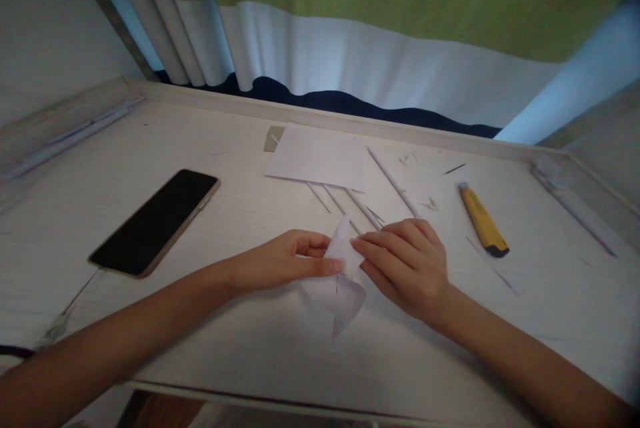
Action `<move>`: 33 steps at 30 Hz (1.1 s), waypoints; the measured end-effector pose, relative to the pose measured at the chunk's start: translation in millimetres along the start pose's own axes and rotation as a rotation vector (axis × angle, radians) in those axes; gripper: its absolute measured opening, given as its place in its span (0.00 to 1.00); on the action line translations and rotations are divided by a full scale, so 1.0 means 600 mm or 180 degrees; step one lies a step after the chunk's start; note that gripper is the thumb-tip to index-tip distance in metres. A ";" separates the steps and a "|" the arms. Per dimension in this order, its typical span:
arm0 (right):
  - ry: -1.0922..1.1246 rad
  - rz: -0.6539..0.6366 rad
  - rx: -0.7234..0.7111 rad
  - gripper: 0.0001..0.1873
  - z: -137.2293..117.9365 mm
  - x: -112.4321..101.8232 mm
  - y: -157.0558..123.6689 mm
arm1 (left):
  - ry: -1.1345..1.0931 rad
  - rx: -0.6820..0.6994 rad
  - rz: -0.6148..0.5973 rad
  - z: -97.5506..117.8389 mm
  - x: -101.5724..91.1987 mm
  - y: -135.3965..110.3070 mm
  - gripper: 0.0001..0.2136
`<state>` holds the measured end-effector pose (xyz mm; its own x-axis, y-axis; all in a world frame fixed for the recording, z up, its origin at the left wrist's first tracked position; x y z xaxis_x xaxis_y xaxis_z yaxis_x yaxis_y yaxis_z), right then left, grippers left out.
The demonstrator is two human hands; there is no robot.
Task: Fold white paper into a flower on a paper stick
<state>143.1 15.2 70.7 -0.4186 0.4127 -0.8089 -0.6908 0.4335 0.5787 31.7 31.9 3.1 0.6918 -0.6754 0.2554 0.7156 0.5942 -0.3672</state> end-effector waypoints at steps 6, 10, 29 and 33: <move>0.0224 -0.0092 0.0143 0.08 0.001 0.010 0.004 | 0.0066 -0.0059 -0.0017 0.000 -0.001 -0.002 0.12; 0.0554 -0.0484 0.0338 0.10 0.002 0.029 0.004 | 0.0113 -0.0095 -0.0077 -0.002 -0.003 -0.003 0.12; 0.4619 -0.1702 0.2714 0.24 0.010 0.114 -0.040 | 0.0487 -0.0174 0.0018 0.005 -0.019 -0.007 0.15; 0.4801 -0.1518 0.3180 0.25 0.019 0.122 -0.045 | 0.0797 0.0063 0.0490 0.015 -0.040 -0.008 0.18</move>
Point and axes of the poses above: each hand's wrist, its own y-axis towards the middle knuckle, its own x-axis out of the palm, z = x × y, the point moved 7 cm from there along y, towards the middle knuckle, and after that the axes turned 2 degrees about -z, right-handed, at the moved point
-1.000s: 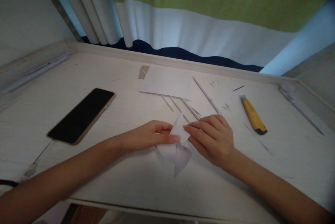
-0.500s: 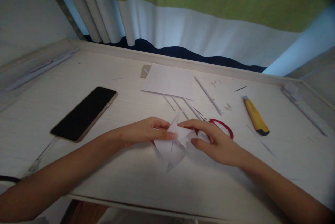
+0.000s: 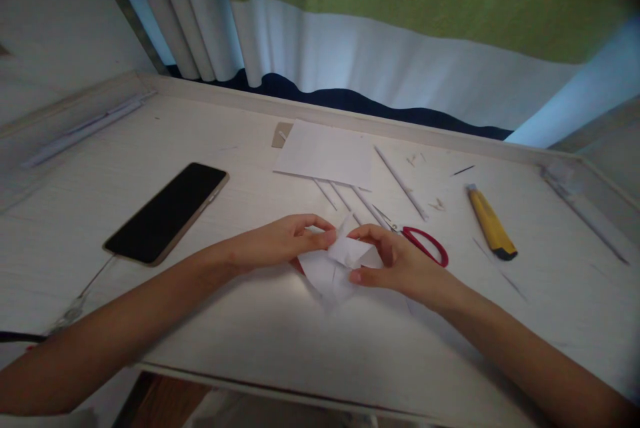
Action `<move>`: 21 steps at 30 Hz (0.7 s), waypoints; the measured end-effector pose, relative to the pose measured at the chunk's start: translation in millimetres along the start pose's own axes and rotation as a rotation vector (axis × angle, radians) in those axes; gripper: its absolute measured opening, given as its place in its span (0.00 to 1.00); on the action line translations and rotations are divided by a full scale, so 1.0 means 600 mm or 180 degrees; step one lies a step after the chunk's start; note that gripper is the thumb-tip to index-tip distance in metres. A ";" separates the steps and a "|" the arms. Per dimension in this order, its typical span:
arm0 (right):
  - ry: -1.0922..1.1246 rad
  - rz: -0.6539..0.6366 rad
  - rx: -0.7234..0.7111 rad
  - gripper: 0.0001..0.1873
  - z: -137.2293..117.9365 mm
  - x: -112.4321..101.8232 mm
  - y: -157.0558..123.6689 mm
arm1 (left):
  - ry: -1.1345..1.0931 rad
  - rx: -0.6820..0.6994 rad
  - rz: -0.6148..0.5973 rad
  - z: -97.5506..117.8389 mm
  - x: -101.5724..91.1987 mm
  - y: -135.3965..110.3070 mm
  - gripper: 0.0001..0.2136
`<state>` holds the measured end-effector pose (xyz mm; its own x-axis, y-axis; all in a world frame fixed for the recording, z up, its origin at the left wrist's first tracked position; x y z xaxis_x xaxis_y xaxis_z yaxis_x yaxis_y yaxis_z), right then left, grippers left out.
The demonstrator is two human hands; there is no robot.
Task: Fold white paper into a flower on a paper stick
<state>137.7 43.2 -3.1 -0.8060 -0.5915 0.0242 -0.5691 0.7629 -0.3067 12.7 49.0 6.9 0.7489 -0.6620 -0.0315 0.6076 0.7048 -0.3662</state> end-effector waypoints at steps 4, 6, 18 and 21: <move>0.0206 0.0188 0.0327 0.22 0.004 -0.011 0.002 | 0.1326 0.1026 0.1408 0.044 -0.044 -0.039 0.18; 0.0327 0.0191 0.0450 0.21 0.006 -0.013 0.002 | 0.2283 0.1771 0.1765 0.075 -0.031 -0.071 0.15; 0.0092 0.0285 0.0313 0.22 0.016 -0.014 0.005 | 0.3762 0.1995 0.1191 0.054 0.035 -0.069 0.09; -0.0460 0.0195 0.0075 0.22 0.017 -0.015 0.005 | 0.3496 0.1590 0.1007 0.043 0.027 -0.060 0.10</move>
Point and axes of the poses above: each hand's wrist, its own y-axis towards the middle knuckle, its own x-axis out of the palm, z = x × y, the point moved 7 cm from there along y, towards the middle knuckle, and after that the axes turned 2 degrees about -z, right-handed, at the moved point
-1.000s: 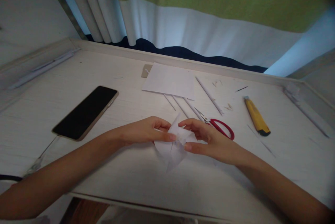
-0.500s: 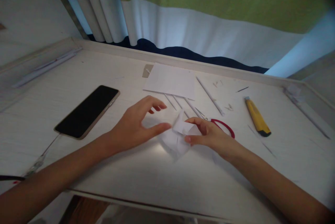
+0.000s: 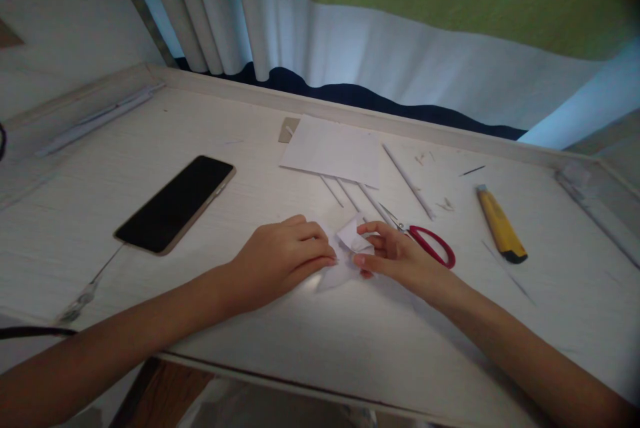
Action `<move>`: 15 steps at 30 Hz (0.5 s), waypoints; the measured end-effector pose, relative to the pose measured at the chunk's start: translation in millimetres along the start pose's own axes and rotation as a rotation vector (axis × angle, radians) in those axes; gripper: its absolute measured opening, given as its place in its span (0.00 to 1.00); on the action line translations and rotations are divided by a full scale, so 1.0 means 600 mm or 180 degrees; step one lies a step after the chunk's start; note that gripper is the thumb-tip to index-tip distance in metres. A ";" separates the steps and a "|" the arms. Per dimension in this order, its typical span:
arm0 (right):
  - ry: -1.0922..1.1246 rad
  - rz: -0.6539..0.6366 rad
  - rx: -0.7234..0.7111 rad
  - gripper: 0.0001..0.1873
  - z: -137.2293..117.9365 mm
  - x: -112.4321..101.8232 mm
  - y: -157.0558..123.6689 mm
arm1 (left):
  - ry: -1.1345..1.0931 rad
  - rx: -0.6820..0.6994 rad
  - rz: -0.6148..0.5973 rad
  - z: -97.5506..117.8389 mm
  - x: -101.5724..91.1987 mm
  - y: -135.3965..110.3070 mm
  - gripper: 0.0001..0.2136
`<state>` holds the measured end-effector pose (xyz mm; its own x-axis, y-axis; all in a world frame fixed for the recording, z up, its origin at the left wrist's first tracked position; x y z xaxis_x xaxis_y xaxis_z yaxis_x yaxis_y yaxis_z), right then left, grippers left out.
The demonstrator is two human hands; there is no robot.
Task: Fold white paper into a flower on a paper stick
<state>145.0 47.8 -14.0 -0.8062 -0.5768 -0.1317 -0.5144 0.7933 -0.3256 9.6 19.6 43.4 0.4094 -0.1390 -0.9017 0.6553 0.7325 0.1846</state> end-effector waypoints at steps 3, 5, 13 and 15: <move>-0.0999 0.0165 -0.0301 0.22 -0.011 -0.006 -0.008 | -0.0290 -0.0130 -0.0326 -0.007 0.017 0.000 0.11; -0.1643 0.0368 -0.0445 0.22 -0.026 -0.009 -0.017 | -0.0445 -0.0164 -0.0447 -0.011 0.026 0.001 0.11; -0.2731 0.0908 -0.1025 0.13 -0.080 -0.008 -0.036 | -0.0978 -0.0077 -0.0406 -0.018 0.030 0.005 0.11; -0.2757 0.0837 -0.1075 0.11 -0.081 -0.004 -0.035 | -0.1022 -0.0017 -0.0346 -0.014 0.027 0.005 0.11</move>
Point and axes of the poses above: each hand's wrist, its own y-axis towards the middle knuckle, its own x-axis out of the palm, z = x × y, the point moved 7 cm from there along y, towards the middle knuckle, and after that the axes turned 2 degrees about -z, right-handed, at the moved point
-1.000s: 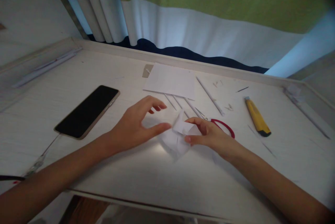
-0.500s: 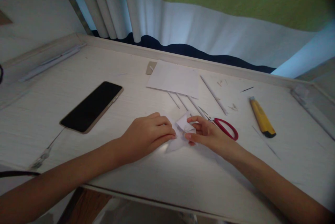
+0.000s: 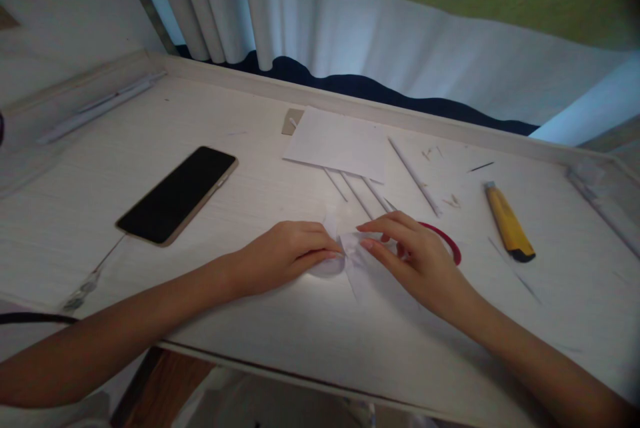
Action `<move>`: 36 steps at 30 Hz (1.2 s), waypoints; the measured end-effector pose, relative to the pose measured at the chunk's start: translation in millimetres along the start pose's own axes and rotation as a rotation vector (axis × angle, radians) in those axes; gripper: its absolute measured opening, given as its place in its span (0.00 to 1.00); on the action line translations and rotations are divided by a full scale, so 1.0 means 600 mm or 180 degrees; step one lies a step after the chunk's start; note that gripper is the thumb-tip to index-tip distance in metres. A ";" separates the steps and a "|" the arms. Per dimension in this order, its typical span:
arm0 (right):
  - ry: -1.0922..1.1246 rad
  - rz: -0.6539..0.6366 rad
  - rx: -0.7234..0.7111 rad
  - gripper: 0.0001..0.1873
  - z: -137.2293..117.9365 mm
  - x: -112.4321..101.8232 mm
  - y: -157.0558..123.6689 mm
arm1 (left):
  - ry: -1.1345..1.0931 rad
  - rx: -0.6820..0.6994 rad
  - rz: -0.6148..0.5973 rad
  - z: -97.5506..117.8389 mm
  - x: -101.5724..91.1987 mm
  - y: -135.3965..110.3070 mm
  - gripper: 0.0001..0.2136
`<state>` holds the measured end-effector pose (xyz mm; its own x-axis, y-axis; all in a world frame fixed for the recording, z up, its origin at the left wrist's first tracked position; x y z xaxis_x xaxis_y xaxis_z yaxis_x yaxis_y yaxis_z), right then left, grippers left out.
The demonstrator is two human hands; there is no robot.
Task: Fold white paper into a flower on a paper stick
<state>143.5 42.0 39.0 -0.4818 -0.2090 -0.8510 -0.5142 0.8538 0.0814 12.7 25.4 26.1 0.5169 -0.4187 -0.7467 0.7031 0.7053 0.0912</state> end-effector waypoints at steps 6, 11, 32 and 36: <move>0.0123 -0.0356 0.0083 0.10 0.001 0.016 0.002 | -0.0056 -0.0127 0.0121 0.000 -0.001 0.000 0.08; 0.0129 -0.0545 -0.0018 0.10 -0.004 0.024 0.000 | -0.0028 -0.0071 0.0088 0.003 0.001 -0.001 0.08; -0.0382 -0.0741 -0.0099 0.09 -0.021 0.039 0.000 | -0.0069 -0.0050 -0.0056 0.008 0.008 -0.001 0.07; -0.0103 -0.0764 0.0003 0.07 -0.018 0.039 0.000 | -0.0113 -0.0079 0.0012 0.008 0.004 -0.002 0.06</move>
<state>124.7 32.2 24.6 -0.3228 -0.3907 -0.8621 -0.6105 0.7820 -0.1257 15.4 20.8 27.0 0.5370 -0.4357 -0.7224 0.6890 0.7207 0.0774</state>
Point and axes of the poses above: each hand's wrist, its own y-axis towards the middle knuckle, its own x-axis out of the palm, z = x × y, the point moved 7 cm from there along y, towards the middle knuckle, and after that the axes turned 2 degrees about -z, right-handed, at the moved point
